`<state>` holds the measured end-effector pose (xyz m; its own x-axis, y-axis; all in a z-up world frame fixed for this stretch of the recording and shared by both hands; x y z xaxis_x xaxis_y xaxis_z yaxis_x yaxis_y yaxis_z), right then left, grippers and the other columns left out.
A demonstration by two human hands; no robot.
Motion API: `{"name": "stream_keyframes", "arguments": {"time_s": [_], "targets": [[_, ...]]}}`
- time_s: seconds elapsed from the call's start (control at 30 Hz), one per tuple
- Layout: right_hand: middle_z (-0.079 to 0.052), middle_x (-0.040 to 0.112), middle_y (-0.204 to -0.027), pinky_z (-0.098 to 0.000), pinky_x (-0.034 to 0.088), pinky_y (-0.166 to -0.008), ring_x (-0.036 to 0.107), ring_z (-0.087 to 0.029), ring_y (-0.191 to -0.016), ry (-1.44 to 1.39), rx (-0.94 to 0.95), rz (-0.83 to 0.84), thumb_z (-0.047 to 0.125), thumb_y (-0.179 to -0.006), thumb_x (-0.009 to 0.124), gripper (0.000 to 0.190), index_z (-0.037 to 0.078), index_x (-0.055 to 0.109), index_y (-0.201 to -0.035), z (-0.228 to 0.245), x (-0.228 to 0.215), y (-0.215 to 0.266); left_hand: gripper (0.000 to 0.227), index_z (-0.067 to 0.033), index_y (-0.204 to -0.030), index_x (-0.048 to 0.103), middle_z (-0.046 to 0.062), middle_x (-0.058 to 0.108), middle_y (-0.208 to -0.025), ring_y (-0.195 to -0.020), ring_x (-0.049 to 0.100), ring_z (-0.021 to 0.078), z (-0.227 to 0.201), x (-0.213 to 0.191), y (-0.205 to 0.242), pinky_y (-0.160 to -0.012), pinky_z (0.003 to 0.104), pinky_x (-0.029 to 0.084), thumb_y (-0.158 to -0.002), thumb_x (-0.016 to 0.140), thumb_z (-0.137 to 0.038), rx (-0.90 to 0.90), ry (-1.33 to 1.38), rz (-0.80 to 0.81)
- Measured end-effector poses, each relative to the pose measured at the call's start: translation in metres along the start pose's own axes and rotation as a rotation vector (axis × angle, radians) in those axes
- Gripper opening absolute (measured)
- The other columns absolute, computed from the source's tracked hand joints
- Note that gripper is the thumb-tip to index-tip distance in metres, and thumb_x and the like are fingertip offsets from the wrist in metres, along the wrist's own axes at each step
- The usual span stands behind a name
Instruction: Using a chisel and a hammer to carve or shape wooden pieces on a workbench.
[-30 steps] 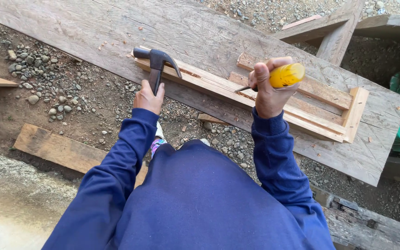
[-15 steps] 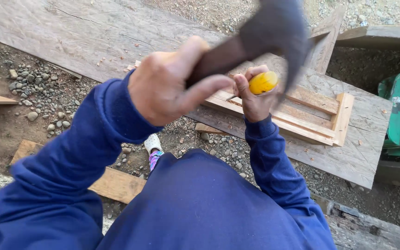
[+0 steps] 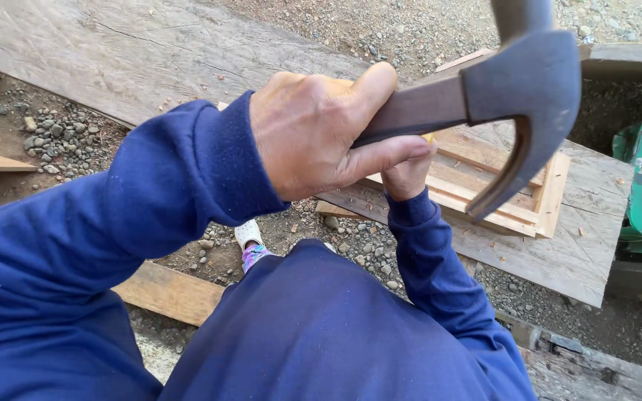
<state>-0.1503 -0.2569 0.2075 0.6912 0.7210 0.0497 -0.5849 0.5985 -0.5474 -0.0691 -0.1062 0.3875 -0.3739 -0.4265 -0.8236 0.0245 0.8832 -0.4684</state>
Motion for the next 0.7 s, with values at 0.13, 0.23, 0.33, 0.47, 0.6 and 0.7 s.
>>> {"name": "stream_keyframes", "arguments": {"time_s": [0.13,0.23,0.33,0.47,0.6,0.7], "targets": [[-0.004,0.07,-0.109,-0.0334,0.061,-0.09,0.069,-0.014,-0.099,-0.021,0.1,-0.089,0.027,-0.099,0.076,0.029,0.005,0.062,-0.113,-0.074,-0.032,0.025,0.05,-0.0013,-0.102,0.052,0.02,0.067,-0.064,-0.05,0.069,0.0351,0.014,0.029,0.006,-0.043,0.046,0.053,-0.104,0.058,-0.051,-0.07,-0.091,0.162],[-0.004,0.066,-0.104,-0.029,0.054,-0.079,0.063,-0.013,-0.088,0.157,0.115,0.015,0.024,-0.098,0.081,0.032,0.004,0.061,-0.113,-0.074,-0.026,0.021,0.05,-0.0056,-0.098,0.053,0.019,0.067,-0.061,-0.053,0.069,0.0381,0.026,0.041,0.013,-0.044,0.047,0.053,-0.096,0.06,-0.055,-0.09,-0.159,0.211],[-0.003,0.067,-0.104,-0.0316,0.057,-0.084,0.066,-0.015,-0.094,0.029,-0.014,-0.028,0.02,-0.093,0.081,0.033,0.003,0.061,-0.111,-0.048,-0.017,0.013,0.052,-0.0055,-0.099,0.053,0.019,0.067,-0.062,-0.056,0.07,0.0373,0.022,0.026,0.011,-0.05,0.048,0.054,-0.103,0.057,-0.057,-0.152,-0.091,0.203],[-0.004,0.071,-0.113,-0.032,0.059,-0.092,0.068,-0.015,-0.102,0.022,0.046,0.035,0.022,-0.097,0.077,0.033,0.001,0.064,-0.118,-0.048,-0.016,0.012,0.054,-0.0029,-0.106,0.053,0.02,0.067,-0.069,-0.059,0.07,0.0383,0.015,0.011,0.005,-0.051,0.049,0.055,-0.105,0.056,-0.057,-0.144,0.004,0.061],[-0.004,0.062,-0.103,-0.0276,0.05,-0.081,0.056,-0.011,-0.088,0.053,0.05,-0.041,0.022,-0.098,0.084,0.034,0.001,0.062,-0.113,-0.098,-0.042,0.032,0.051,-0.007,-0.097,0.056,0.019,0.067,-0.058,-0.051,0.068,0.0403,0.038,0.054,0.018,-0.044,0.05,0.053,-0.096,0.06,-0.058,-0.119,-0.08,0.171],[-0.006,0.067,-0.111,-0.0301,0.056,-0.087,0.065,-0.013,-0.099,-0.129,-0.024,0.025,0.024,-0.097,0.081,0.038,0.003,0.061,-0.122,-0.08,-0.03,0.028,0.054,-0.0061,-0.097,0.055,0.019,0.067,-0.061,-0.055,0.069,0.0387,0.033,0.043,0.015,-0.048,0.048,0.054,-0.101,0.057,-0.06,-0.153,-0.091,0.169]]}}
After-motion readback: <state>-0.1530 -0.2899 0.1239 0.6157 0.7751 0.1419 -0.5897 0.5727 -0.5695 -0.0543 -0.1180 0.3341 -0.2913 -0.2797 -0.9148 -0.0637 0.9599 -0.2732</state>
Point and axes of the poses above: each hand's wrist, its own y-axis away from the middle knuckle, its own x-axis out of the palm, z = x × y, the point moved 6 cm from there along -y, towards the middle knuckle
